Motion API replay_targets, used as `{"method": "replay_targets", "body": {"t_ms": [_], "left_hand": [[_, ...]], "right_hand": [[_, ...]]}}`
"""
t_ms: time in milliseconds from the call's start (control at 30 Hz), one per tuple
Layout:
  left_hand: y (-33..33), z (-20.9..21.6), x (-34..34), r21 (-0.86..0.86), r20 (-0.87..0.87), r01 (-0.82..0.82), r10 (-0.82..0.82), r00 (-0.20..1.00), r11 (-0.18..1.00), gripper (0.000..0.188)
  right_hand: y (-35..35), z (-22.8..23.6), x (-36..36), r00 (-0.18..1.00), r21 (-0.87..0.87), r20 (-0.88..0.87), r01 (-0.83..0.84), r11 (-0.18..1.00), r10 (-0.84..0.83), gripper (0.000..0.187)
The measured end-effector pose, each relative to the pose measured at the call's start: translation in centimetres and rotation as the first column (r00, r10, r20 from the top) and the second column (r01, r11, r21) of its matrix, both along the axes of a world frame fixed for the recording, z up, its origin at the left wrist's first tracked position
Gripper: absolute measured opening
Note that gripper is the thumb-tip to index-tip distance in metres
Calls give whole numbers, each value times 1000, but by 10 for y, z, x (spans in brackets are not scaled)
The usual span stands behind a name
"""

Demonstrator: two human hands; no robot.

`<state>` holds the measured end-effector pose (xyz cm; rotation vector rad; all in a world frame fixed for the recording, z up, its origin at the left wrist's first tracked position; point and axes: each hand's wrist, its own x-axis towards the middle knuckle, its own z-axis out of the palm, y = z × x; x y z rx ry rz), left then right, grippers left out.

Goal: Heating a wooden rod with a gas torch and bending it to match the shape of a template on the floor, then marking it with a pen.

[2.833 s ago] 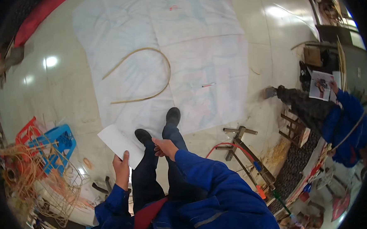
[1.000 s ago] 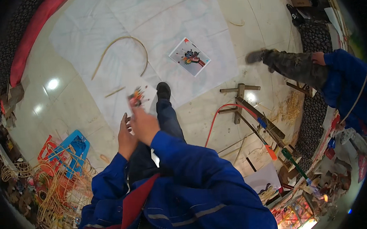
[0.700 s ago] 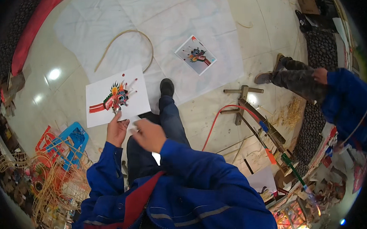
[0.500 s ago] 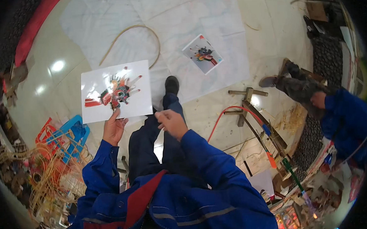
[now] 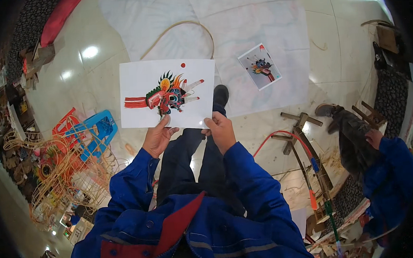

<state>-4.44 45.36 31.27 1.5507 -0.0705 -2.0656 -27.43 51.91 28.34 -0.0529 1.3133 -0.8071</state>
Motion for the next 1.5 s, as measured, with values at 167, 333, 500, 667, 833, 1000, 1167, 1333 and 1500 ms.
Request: {"method": "replay_targets", "body": {"t_ms": [167,333,500,667,833,1000,1167,1333,1500], "left_hand": [[5,-7,4,-24,6,21,-21,1000,999,28],[13,-12,36,174,462,637,-634,620,751,59],[12,19,27,-76,995,974,87,58,211,76],[-42,-19,54,94,915,979,-404,-12,182,53],[-84,-40,31,-142,350,374,-307,885,917,48],[-113,-16,-8,-142,65,358,-352,934,923,54],[-115,-21,-47,-223,82,400,-392,916,889,52],[-108,-23,-103,-268,43,475,-482,875,838,51],[-104,-67,-119,-152,426,793,-685,592,590,38]], "right_hand": [[2,0,-3,1000,13,3,10,1000,-10,19],[-6,12,4,997,34,-43,58,998,-57,17],[-14,21,-1,993,86,-117,36,996,-26,13],[-33,49,-8,969,67,226,91,994,-104,27],[-14,17,-25,914,6,204,358,934,-352,46],[23,16,-30,951,215,90,271,938,-296,43],[47,23,-30,935,254,54,327,910,-351,42],[59,36,-32,925,248,55,353,902,-376,40],[73,43,-37,886,195,93,431,881,-454,38]]}}
